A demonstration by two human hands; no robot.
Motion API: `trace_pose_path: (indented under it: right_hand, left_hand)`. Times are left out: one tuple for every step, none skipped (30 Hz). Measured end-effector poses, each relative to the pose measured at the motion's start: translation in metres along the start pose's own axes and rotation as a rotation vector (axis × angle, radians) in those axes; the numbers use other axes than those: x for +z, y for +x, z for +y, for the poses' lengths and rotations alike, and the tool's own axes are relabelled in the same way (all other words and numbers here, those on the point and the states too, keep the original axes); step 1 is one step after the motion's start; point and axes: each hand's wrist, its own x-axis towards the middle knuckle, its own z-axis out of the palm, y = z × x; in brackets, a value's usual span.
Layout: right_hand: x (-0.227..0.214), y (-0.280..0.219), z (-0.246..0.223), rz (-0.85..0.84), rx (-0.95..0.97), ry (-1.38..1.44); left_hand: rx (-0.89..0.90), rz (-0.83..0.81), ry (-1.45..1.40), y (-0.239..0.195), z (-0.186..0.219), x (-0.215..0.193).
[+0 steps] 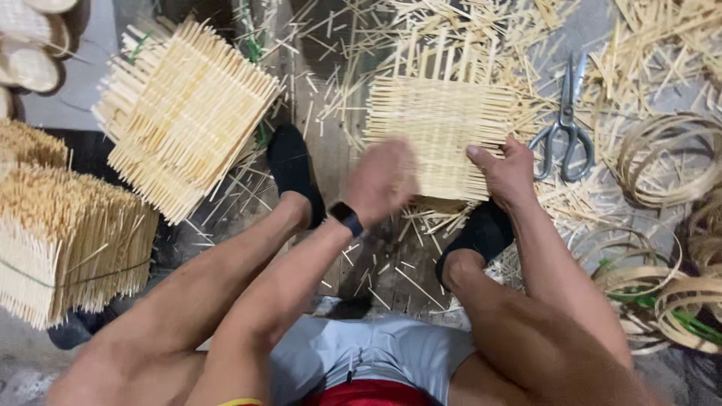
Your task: The person sits on the floor and repeatedly assembles small round bamboo trays by placing a woven bamboo mat over a circular wooden mold, then trimming the excess mat with shears. The person stacks the finished trays to the side.
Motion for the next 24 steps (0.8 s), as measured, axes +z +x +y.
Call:
trace_pose_path:
  right_hand:
    - [-0.001,0.001,0.001,0.011,-0.007,-0.007]
    - [-0.001,0.0,0.002,0.022,-0.013,-0.015]
    - [-0.001,-0.001,0.004,0.034,-0.018,-0.024]
    - [-0.002,-0.001,0.006,0.048,-0.019,-0.076]
    - [-0.003,0.0,0.007,0.066,-0.024,-0.126]
    - [-0.004,0.003,0.009,0.085,-0.029,-0.177]
    - [-0.004,0.004,0.014,0.09,-0.019,-0.132]
    - [-0.003,0.006,0.02,0.095,-0.01,-0.087]
    - [-0.007,0.006,0.028,0.107,-0.073,-0.207]
    - [-0.014,0.008,0.036,0.118,-0.131,-0.33]
    - [-0.02,0.012,0.042,0.123,-0.133,-0.27]
    - [-0.026,0.016,0.048,0.127,-0.138,-0.21]
    - [-0.034,0.02,0.054,0.122,-0.146,-0.148]
    - [-0.054,0.024,0.056,0.259,-0.182,-0.195]
    - [-0.079,0.03,0.055,0.383,-0.214,-0.24]
    - [-0.106,0.031,0.054,0.506,-0.245,-0.287]
    - [-0.135,0.028,0.052,0.668,-0.23,-0.397]
    - [-0.166,0.023,0.048,0.83,-0.212,-0.509]
    - [-0.193,0.017,0.045,0.905,-0.142,-0.703]
    - [-0.215,0.012,0.042,0.973,-0.067,-0.895]
    - [-0.229,0.009,0.041,0.896,0.007,-0.882]
    - [-0.238,0.005,0.039,0.818,0.08,-0.866]
    - [-0.241,0.001,0.037,0.737,0.149,-0.849]
    - [-0.239,-0.002,0.034,0.74,0.036,-0.896]
  left_hand:
    - [-0.267,0.127,0.026,0.01,-0.008,-0.004]
    - [-0.387,0.259,-0.19,0.027,-0.02,-0.008]
    - [-0.508,0.389,-0.409,0.039,-0.03,-0.01]
    - [-0.568,0.298,-0.535,0.045,-0.039,-0.012]
    - [-0.621,0.203,-0.659,0.053,-0.05,-0.014]
    - [-0.672,0.103,-0.779,0.058,-0.06,-0.016]
    - [-0.688,0.052,-0.721,0.058,-0.069,-0.018]
    - [-0.702,0.002,-0.662,0.056,-0.076,-0.019]
    - [-0.731,0.01,-0.664,0.055,-0.079,-0.016]
    - [-0.759,0.018,-0.664,0.053,-0.079,-0.014]
    - [-0.708,0.032,-0.704,0.053,-0.077,-0.014]
    - [-0.657,0.046,-0.746,0.054,-0.075,-0.014]
    - [-0.685,0.033,-0.778,0.052,-0.072,-0.018]
    - [-0.714,0.018,-0.81,0.052,-0.068,-0.022]
    - [-0.736,0.04,-0.762,0.051,-0.064,-0.026]
    - [-0.757,0.063,-0.714,0.052,-0.06,-0.03]
    - [-0.777,0.093,-0.664,0.052,-0.057,-0.038]
    - [-0.766,0.128,-0.676,0.052,-0.054,-0.046]
    - [-0.754,0.166,-0.689,0.051,-0.051,-0.054]
    - [-0.743,0.204,-0.702,0.05,-0.049,-0.061]
    - [-0.726,0.241,-0.668,0.049,-0.048,-0.067]
    - [-0.709,0.278,-0.633,0.048,-0.048,-0.073]
    - [-0.692,0.319,-0.599,0.045,-0.05,-0.076]
    - [-0.674,0.354,-0.634,0.044,-0.052,-0.079]
